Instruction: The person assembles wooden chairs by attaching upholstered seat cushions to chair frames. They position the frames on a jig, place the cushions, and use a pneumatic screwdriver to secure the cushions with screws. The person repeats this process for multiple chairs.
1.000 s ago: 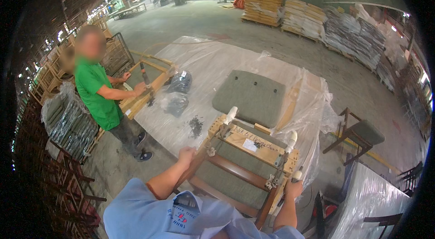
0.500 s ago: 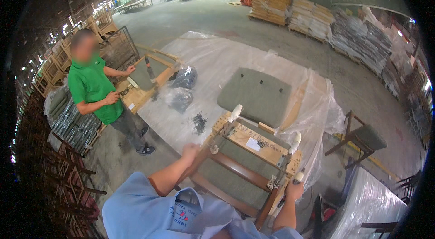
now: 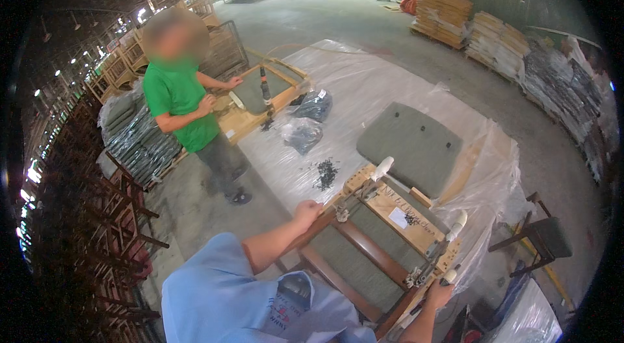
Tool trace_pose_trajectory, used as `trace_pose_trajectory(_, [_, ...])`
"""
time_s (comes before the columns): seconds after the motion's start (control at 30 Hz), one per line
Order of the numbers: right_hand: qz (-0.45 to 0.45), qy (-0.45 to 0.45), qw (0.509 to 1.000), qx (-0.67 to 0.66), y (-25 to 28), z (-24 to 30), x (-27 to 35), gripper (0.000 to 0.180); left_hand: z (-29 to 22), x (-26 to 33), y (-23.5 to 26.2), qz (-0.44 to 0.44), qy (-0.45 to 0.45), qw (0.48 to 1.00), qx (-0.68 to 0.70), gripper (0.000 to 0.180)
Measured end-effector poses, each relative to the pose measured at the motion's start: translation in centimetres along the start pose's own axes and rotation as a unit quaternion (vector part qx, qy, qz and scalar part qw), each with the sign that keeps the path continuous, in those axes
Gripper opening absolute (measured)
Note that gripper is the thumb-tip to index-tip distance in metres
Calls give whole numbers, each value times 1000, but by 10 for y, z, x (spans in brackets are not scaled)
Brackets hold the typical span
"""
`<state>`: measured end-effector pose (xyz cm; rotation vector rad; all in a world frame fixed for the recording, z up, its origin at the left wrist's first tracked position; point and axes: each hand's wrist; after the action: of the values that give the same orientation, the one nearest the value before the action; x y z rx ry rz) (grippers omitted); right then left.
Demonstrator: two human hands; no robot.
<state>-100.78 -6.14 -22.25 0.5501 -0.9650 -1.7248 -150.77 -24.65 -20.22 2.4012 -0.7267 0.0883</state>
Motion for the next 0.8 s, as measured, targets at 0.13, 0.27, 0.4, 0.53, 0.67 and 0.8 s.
trace_pose_trajectory(0.13, [14,1,1000,15,4,4,0,63,-18,12,4,-55,-47,996,-48,28])
trace_pose_trajectory(0.27, [65,-27,998,3,9,-2,-8,69,-33,36,14,-96,-99,990,-40,28])
trace_pose_trajectory(0.4, [170,-1,928,-331,-2,-87,-56,40,-49,81,14,6,-169,985,-21,27])
trace_pose_trajectory(0.53, [256,-137,795,-533,49,-92,-14,22,-31,135,12,167,-239,954,-69,28])
trace_pose_trajectory(0.67, [288,-140,729,-605,117,-69,66,26,-17,163,4,363,-346,854,-141,30])
trace_pose_trajectory(0.8, [394,-179,538,-723,176,-33,156,48,-16,192,5,449,-387,794,-136,32])
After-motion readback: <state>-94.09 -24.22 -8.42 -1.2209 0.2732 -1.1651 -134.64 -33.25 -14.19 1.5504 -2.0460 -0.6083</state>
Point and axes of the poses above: each hand's wrist, its own x-axis away from the middle knuckle, its own y-axis out of the back of the hand, z = x × y, and after that the axes turned 12 degrees about -x, right-handed
